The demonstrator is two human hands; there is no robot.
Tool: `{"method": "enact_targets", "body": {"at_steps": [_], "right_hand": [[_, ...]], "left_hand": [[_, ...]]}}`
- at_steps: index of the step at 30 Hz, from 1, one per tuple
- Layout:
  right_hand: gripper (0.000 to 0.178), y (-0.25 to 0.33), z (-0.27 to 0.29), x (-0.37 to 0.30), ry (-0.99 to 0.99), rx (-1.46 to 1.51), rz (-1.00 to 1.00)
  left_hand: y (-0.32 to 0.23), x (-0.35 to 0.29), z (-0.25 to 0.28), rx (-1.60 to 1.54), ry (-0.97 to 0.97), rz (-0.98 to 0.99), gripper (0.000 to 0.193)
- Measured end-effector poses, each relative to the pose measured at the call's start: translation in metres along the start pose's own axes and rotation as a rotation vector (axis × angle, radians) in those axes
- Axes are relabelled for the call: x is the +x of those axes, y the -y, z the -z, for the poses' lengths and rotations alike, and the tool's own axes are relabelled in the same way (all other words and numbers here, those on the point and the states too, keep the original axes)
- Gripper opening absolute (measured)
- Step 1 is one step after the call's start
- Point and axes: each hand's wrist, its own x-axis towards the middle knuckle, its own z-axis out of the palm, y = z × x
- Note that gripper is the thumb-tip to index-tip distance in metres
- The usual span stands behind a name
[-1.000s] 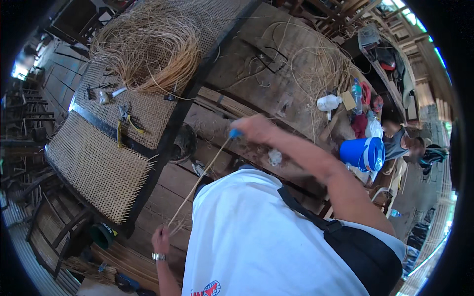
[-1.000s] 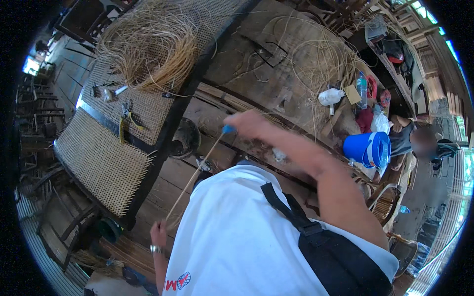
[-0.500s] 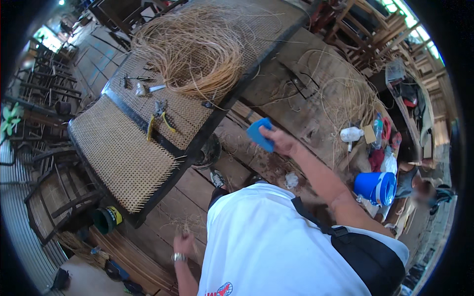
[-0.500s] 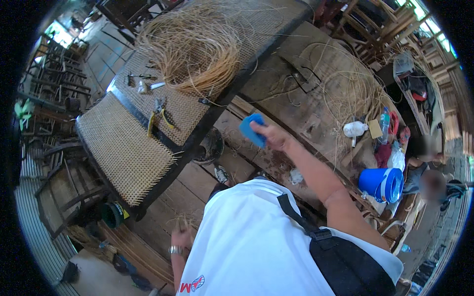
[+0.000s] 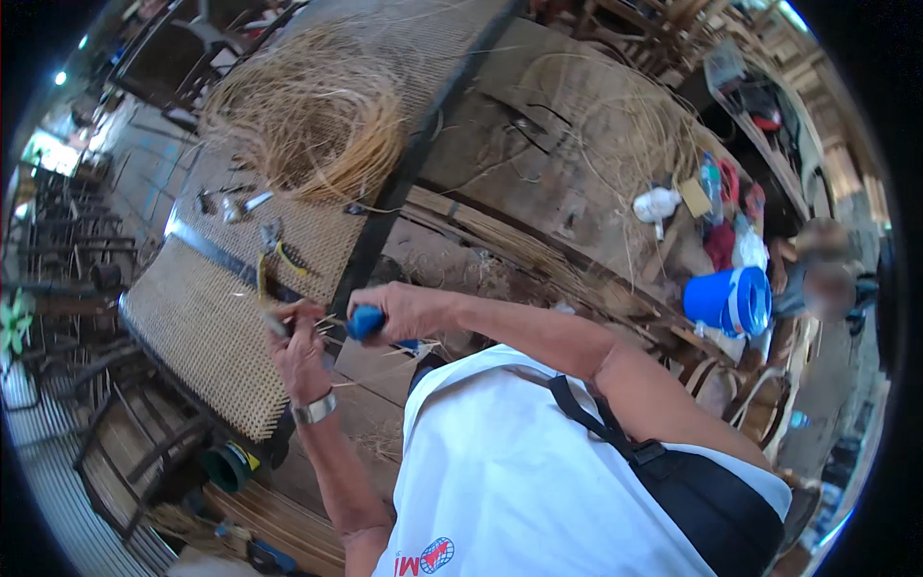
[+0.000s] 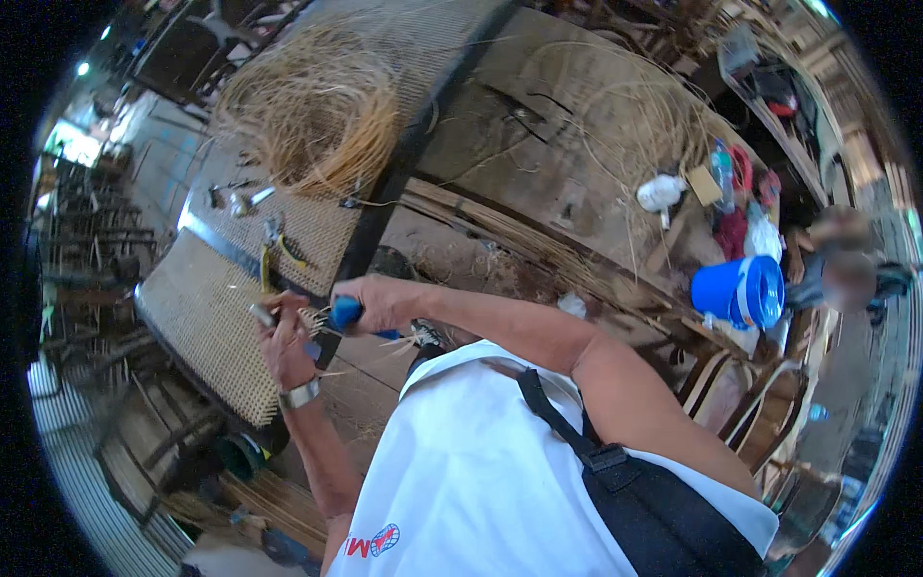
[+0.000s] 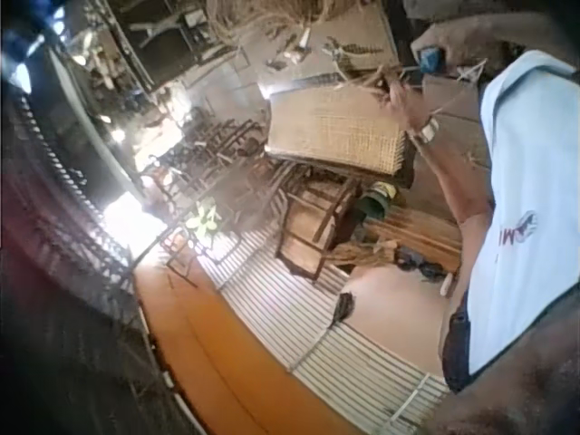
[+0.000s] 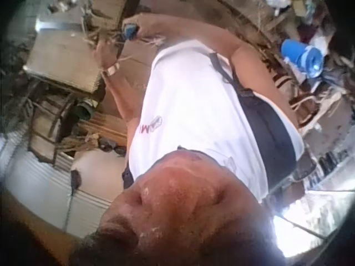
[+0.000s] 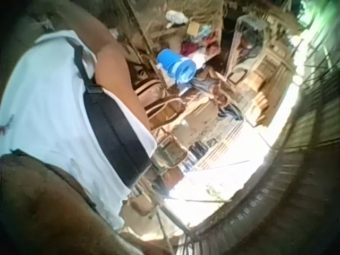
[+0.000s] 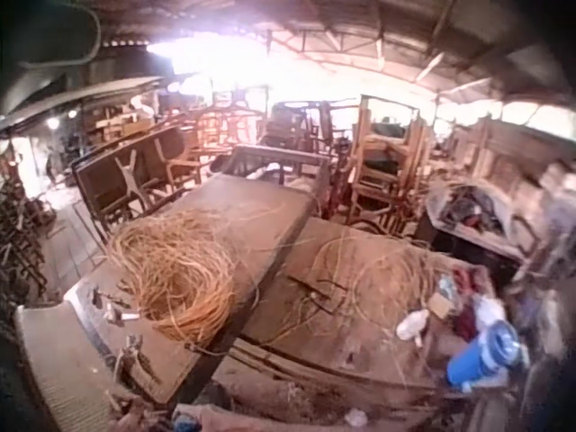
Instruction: The person is weaving a rattan seat for a chair.
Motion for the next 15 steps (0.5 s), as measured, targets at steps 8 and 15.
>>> {"method": "enact_targets", "body": {"at_steps": [8, 15], "right_hand": [[0.029, -0.115, 0.103, -0.187, 0.104, -1.131, -0.486], [0.055, -0.116, 0.164, -0.318, -0.081, -0.924, -0.916]], "left_hand": [[-0.059, 0.007, 0.296, 1.160, -0.417, -0.578, 0.023], [-0.187, -0.081, 0.522, 1.656, -0.776, -0.959, 0.022]]}}
